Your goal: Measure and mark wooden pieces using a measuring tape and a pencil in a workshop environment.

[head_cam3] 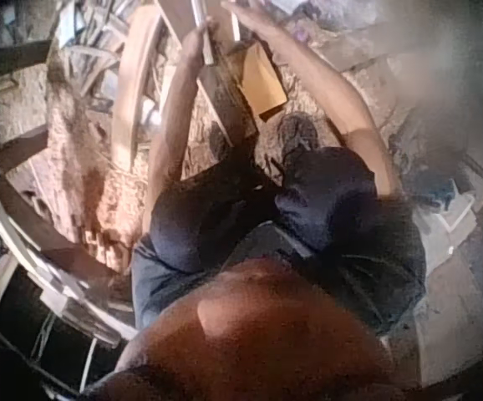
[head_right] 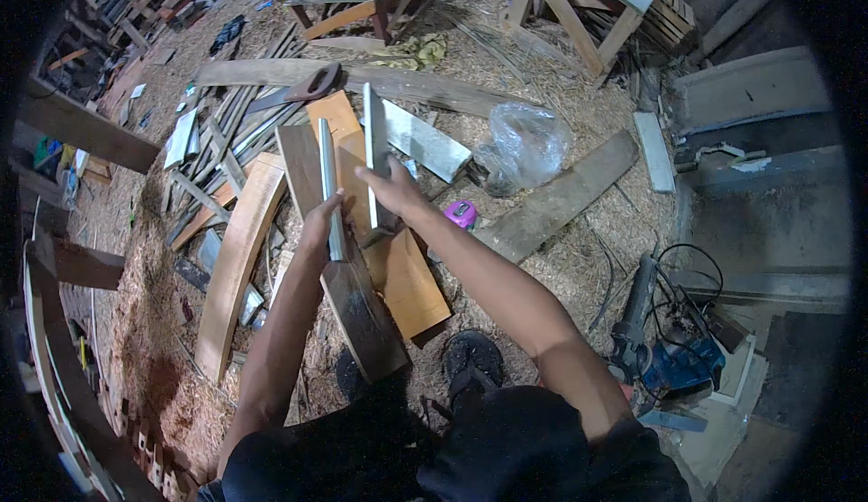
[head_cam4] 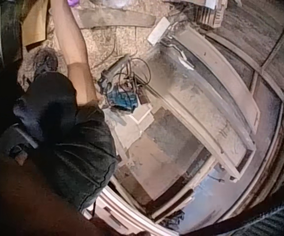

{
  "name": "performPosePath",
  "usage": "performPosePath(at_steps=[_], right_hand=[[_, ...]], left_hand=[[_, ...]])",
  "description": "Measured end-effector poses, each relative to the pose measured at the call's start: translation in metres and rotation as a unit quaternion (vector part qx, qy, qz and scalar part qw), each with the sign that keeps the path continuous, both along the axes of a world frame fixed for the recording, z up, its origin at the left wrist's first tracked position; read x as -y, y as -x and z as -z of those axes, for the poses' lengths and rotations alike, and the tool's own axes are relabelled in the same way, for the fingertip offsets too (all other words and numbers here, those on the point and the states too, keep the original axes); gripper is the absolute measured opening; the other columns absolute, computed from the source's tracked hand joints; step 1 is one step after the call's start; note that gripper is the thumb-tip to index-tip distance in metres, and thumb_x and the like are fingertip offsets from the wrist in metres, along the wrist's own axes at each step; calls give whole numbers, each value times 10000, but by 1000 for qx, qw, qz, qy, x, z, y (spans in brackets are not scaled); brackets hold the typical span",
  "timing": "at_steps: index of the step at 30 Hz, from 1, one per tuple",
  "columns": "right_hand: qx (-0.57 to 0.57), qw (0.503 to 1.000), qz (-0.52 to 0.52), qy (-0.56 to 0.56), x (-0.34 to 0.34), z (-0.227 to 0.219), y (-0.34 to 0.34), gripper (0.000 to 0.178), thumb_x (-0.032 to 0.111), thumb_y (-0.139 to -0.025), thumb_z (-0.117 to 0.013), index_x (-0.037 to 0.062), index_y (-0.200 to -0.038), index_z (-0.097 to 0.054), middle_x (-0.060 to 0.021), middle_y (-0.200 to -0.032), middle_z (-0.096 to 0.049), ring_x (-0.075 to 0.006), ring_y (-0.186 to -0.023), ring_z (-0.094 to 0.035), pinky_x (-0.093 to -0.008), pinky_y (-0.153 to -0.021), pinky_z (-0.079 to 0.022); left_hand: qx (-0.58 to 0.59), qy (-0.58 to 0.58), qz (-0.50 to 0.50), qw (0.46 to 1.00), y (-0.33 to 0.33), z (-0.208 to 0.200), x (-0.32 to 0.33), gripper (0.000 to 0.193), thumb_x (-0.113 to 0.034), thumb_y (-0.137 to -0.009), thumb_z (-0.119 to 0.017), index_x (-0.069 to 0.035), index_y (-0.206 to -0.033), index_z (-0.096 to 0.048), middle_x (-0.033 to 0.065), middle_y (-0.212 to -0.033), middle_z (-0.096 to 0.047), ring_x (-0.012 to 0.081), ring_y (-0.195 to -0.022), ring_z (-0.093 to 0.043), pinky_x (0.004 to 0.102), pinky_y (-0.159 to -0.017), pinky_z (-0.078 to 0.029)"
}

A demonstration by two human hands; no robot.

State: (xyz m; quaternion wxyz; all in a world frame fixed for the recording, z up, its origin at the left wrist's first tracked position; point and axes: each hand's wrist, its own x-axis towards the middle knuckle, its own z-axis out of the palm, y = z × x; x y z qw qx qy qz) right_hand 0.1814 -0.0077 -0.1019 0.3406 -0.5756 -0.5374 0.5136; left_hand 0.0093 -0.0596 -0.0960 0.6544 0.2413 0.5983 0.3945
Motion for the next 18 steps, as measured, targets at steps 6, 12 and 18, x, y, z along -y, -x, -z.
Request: performPosePath(at_steps=[6, 12, 18], right_hand=[[-210, 974, -33, -85, 0, 46, 23, 570, 366, -973, -625, -90, -1300, -523, -232, -1275, -610, -277, -1197, -593, -374, -1015, -463], [-70, 989, 7, -127, 6, 39, -7, 275, 216, -919, -643, -6, -1075, -687, -132, -1011, -727, -223, -978, -690, -349, -859, -523], [175, 896, 229, -339, -23, 8, -135, 122, 72, -864, -608, 10, -962, -647, -152, -920, -686, -318, -899, -670, -395, -840, -517]], left_hand=[[9, -24, -20, 999, 23, 5, -15, 394, -414, -969, -584, -46, -1102, -633, 63, -898, -635, 165, -856, -614, 302, -774, -481], [-164, -67, 24, 984, 28, -7, -25, 377, -313, -938, -673, 25, -1103, -703, 93, -1005, -709, 151, -942, -635, 292, -848, -468], [-488, -233, 136, 830, -19, -23, -47, 485, -296, -859, -723, 42, -1196, -636, 236, -1139, -672, 320, -1121, -620, 403, -959, -476]])
